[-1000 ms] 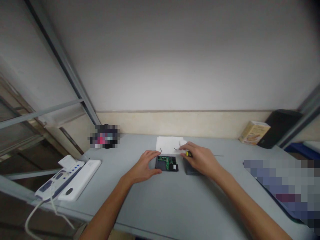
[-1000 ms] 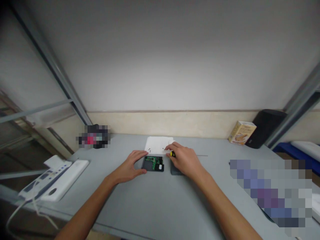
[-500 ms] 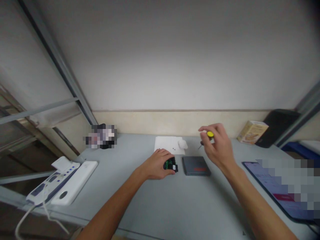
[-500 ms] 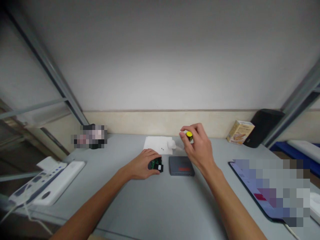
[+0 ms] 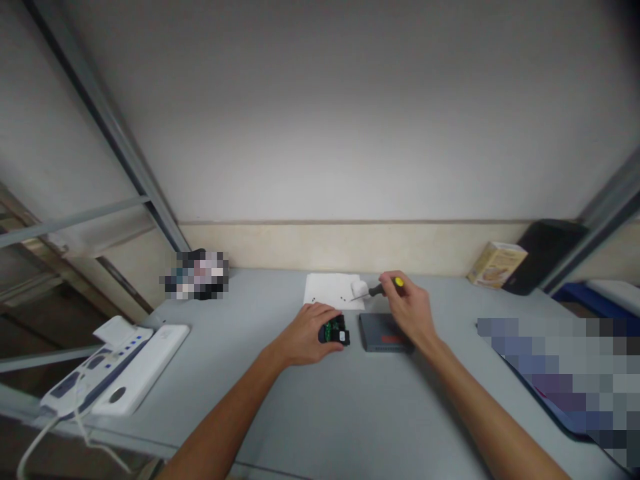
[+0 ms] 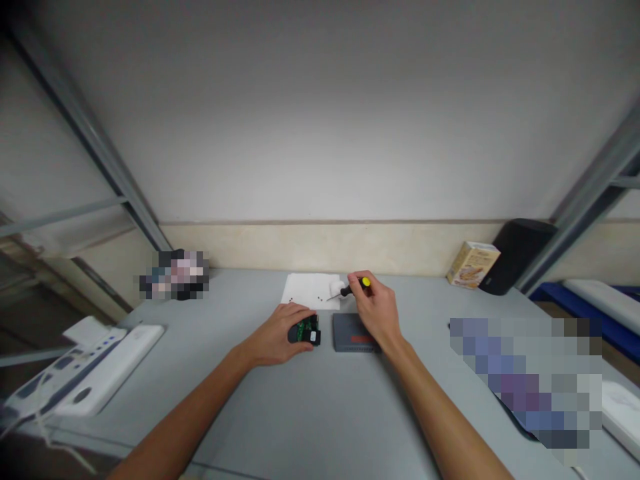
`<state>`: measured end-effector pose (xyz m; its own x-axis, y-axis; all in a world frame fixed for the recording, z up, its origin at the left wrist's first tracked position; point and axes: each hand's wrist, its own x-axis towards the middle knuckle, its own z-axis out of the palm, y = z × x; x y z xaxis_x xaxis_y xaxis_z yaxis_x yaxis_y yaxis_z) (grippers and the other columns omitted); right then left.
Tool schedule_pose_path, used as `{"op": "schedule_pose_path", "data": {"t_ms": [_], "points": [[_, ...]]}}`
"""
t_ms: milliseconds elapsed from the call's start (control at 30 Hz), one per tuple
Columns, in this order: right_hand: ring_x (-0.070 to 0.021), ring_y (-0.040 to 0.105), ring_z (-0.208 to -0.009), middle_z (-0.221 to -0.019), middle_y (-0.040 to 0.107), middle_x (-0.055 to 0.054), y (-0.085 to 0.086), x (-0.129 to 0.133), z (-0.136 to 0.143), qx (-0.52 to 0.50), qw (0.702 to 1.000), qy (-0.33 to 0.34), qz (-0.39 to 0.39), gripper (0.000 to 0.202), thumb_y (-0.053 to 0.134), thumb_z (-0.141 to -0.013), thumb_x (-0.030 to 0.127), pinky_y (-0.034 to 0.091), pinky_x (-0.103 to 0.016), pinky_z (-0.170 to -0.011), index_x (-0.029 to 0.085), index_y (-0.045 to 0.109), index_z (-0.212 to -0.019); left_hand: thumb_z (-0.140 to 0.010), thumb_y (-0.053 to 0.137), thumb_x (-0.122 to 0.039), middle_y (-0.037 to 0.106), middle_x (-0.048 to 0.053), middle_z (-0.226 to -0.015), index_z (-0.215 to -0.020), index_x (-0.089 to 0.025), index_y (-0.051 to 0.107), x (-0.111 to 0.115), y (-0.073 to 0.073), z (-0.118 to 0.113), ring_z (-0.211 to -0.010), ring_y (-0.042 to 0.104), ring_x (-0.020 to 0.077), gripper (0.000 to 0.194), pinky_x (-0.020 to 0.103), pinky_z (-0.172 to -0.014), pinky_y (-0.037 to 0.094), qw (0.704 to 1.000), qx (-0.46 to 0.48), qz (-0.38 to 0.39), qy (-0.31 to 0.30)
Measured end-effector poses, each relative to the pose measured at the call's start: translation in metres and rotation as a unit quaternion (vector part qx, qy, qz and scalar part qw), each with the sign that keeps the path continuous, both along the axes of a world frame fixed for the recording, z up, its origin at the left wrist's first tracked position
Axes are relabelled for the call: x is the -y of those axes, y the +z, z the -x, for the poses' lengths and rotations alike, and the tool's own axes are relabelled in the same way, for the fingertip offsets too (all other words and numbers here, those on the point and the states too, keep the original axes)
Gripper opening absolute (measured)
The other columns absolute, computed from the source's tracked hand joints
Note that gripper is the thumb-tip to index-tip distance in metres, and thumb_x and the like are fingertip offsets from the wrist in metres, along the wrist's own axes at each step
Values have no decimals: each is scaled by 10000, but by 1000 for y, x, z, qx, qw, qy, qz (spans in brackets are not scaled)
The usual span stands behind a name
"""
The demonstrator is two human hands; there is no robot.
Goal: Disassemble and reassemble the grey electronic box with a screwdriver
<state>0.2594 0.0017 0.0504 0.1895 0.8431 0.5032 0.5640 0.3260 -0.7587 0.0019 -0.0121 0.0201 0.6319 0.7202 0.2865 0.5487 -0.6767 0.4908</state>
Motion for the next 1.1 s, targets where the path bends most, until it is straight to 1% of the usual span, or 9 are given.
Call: {"op": "schedule_pose_path", "data": {"t_ms": [100,233,400,633,767,900,1000,1100], "points": [[-130,480,-536,-639,617,14,-3,0,0,-1,1000,13,0,418,520,-946,577,366,-242,-550,197,693,-920,-794,780,-487,622,102,-1291,-1334,-235,569,1,0,-1,-1193,543,292,632,445,-1068,362,1000,1,2,1],[-146,534,-587,-679,647,1,-5,-2,2,-1,999,33,11,427,513,-947,580,384,-247,-581,193,694,-931,-799,783,-454,633,90,-1262,-1292,-237,588,1,1,-1,-1180,548,282,573,433,-1055,365,1000,9,4,5],[-155,557,-619,-711,670,-5,-6,-3,2,14,999,34,19,429,508,-949,574,400,-253,-609,194,708,-969,-781,800,-450,639,82,-1250,-1270,-246,596,2,1,-3,-1175,552,286,568,431,-1042,364,1000,16,12,16],[-163,571,-642,-738,689,-11,-9,-6,-1,9,999,37,29,436,497,-949,580,408,-255,-615,200,710,-961,-754,822,-426,651,67,-1224,-1241,-260,607,2,0,-4,-1157,560,283,557,433,-1033,355,999,31,25,28],[-163,562,-630,-733,687,-16,-11,-7,-2,-7,999,40,27,456,495,-945,588,406,-252,-595,189,714,-974,-746,828,-435,649,76,-1223,-1239,-258,613,2,-1,-4,-1161,556,288,566,434,-1033,366,998,43,38,23],[-157,552,-622,-730,674,-10,-9,-7,-2,-36,998,40,27,463,510,-939,592,404,-247,-591,183,715,-1006,-739,842,-430,649,76,-1233,-1236,-253,613,1,-4,-4,-1167,555,283,575,431,-1044,364,997,57,43,32],[-156,548,-609,-715,663,-11,-7,-6,-2,-53,997,37,29,470,511,-937,595,405,-248,-585,175,714,-992,-733,852,-426,655,63,-1237,-1249,-256,605,0,-7,-4,-1169,558,275,597,423,-1044,363,997,63,41,33],[-163,572,-638,-723,666,-18,-5,-6,-1,-62,997,42,20,466,504,-944,584,429,-251,-620,169,714,-967,-724,857,-441,656,58,-1248,-1272,-264,600,0,-8,-3,-1179,556,275,631,429,-1063,349,996,66,41,31]]}}
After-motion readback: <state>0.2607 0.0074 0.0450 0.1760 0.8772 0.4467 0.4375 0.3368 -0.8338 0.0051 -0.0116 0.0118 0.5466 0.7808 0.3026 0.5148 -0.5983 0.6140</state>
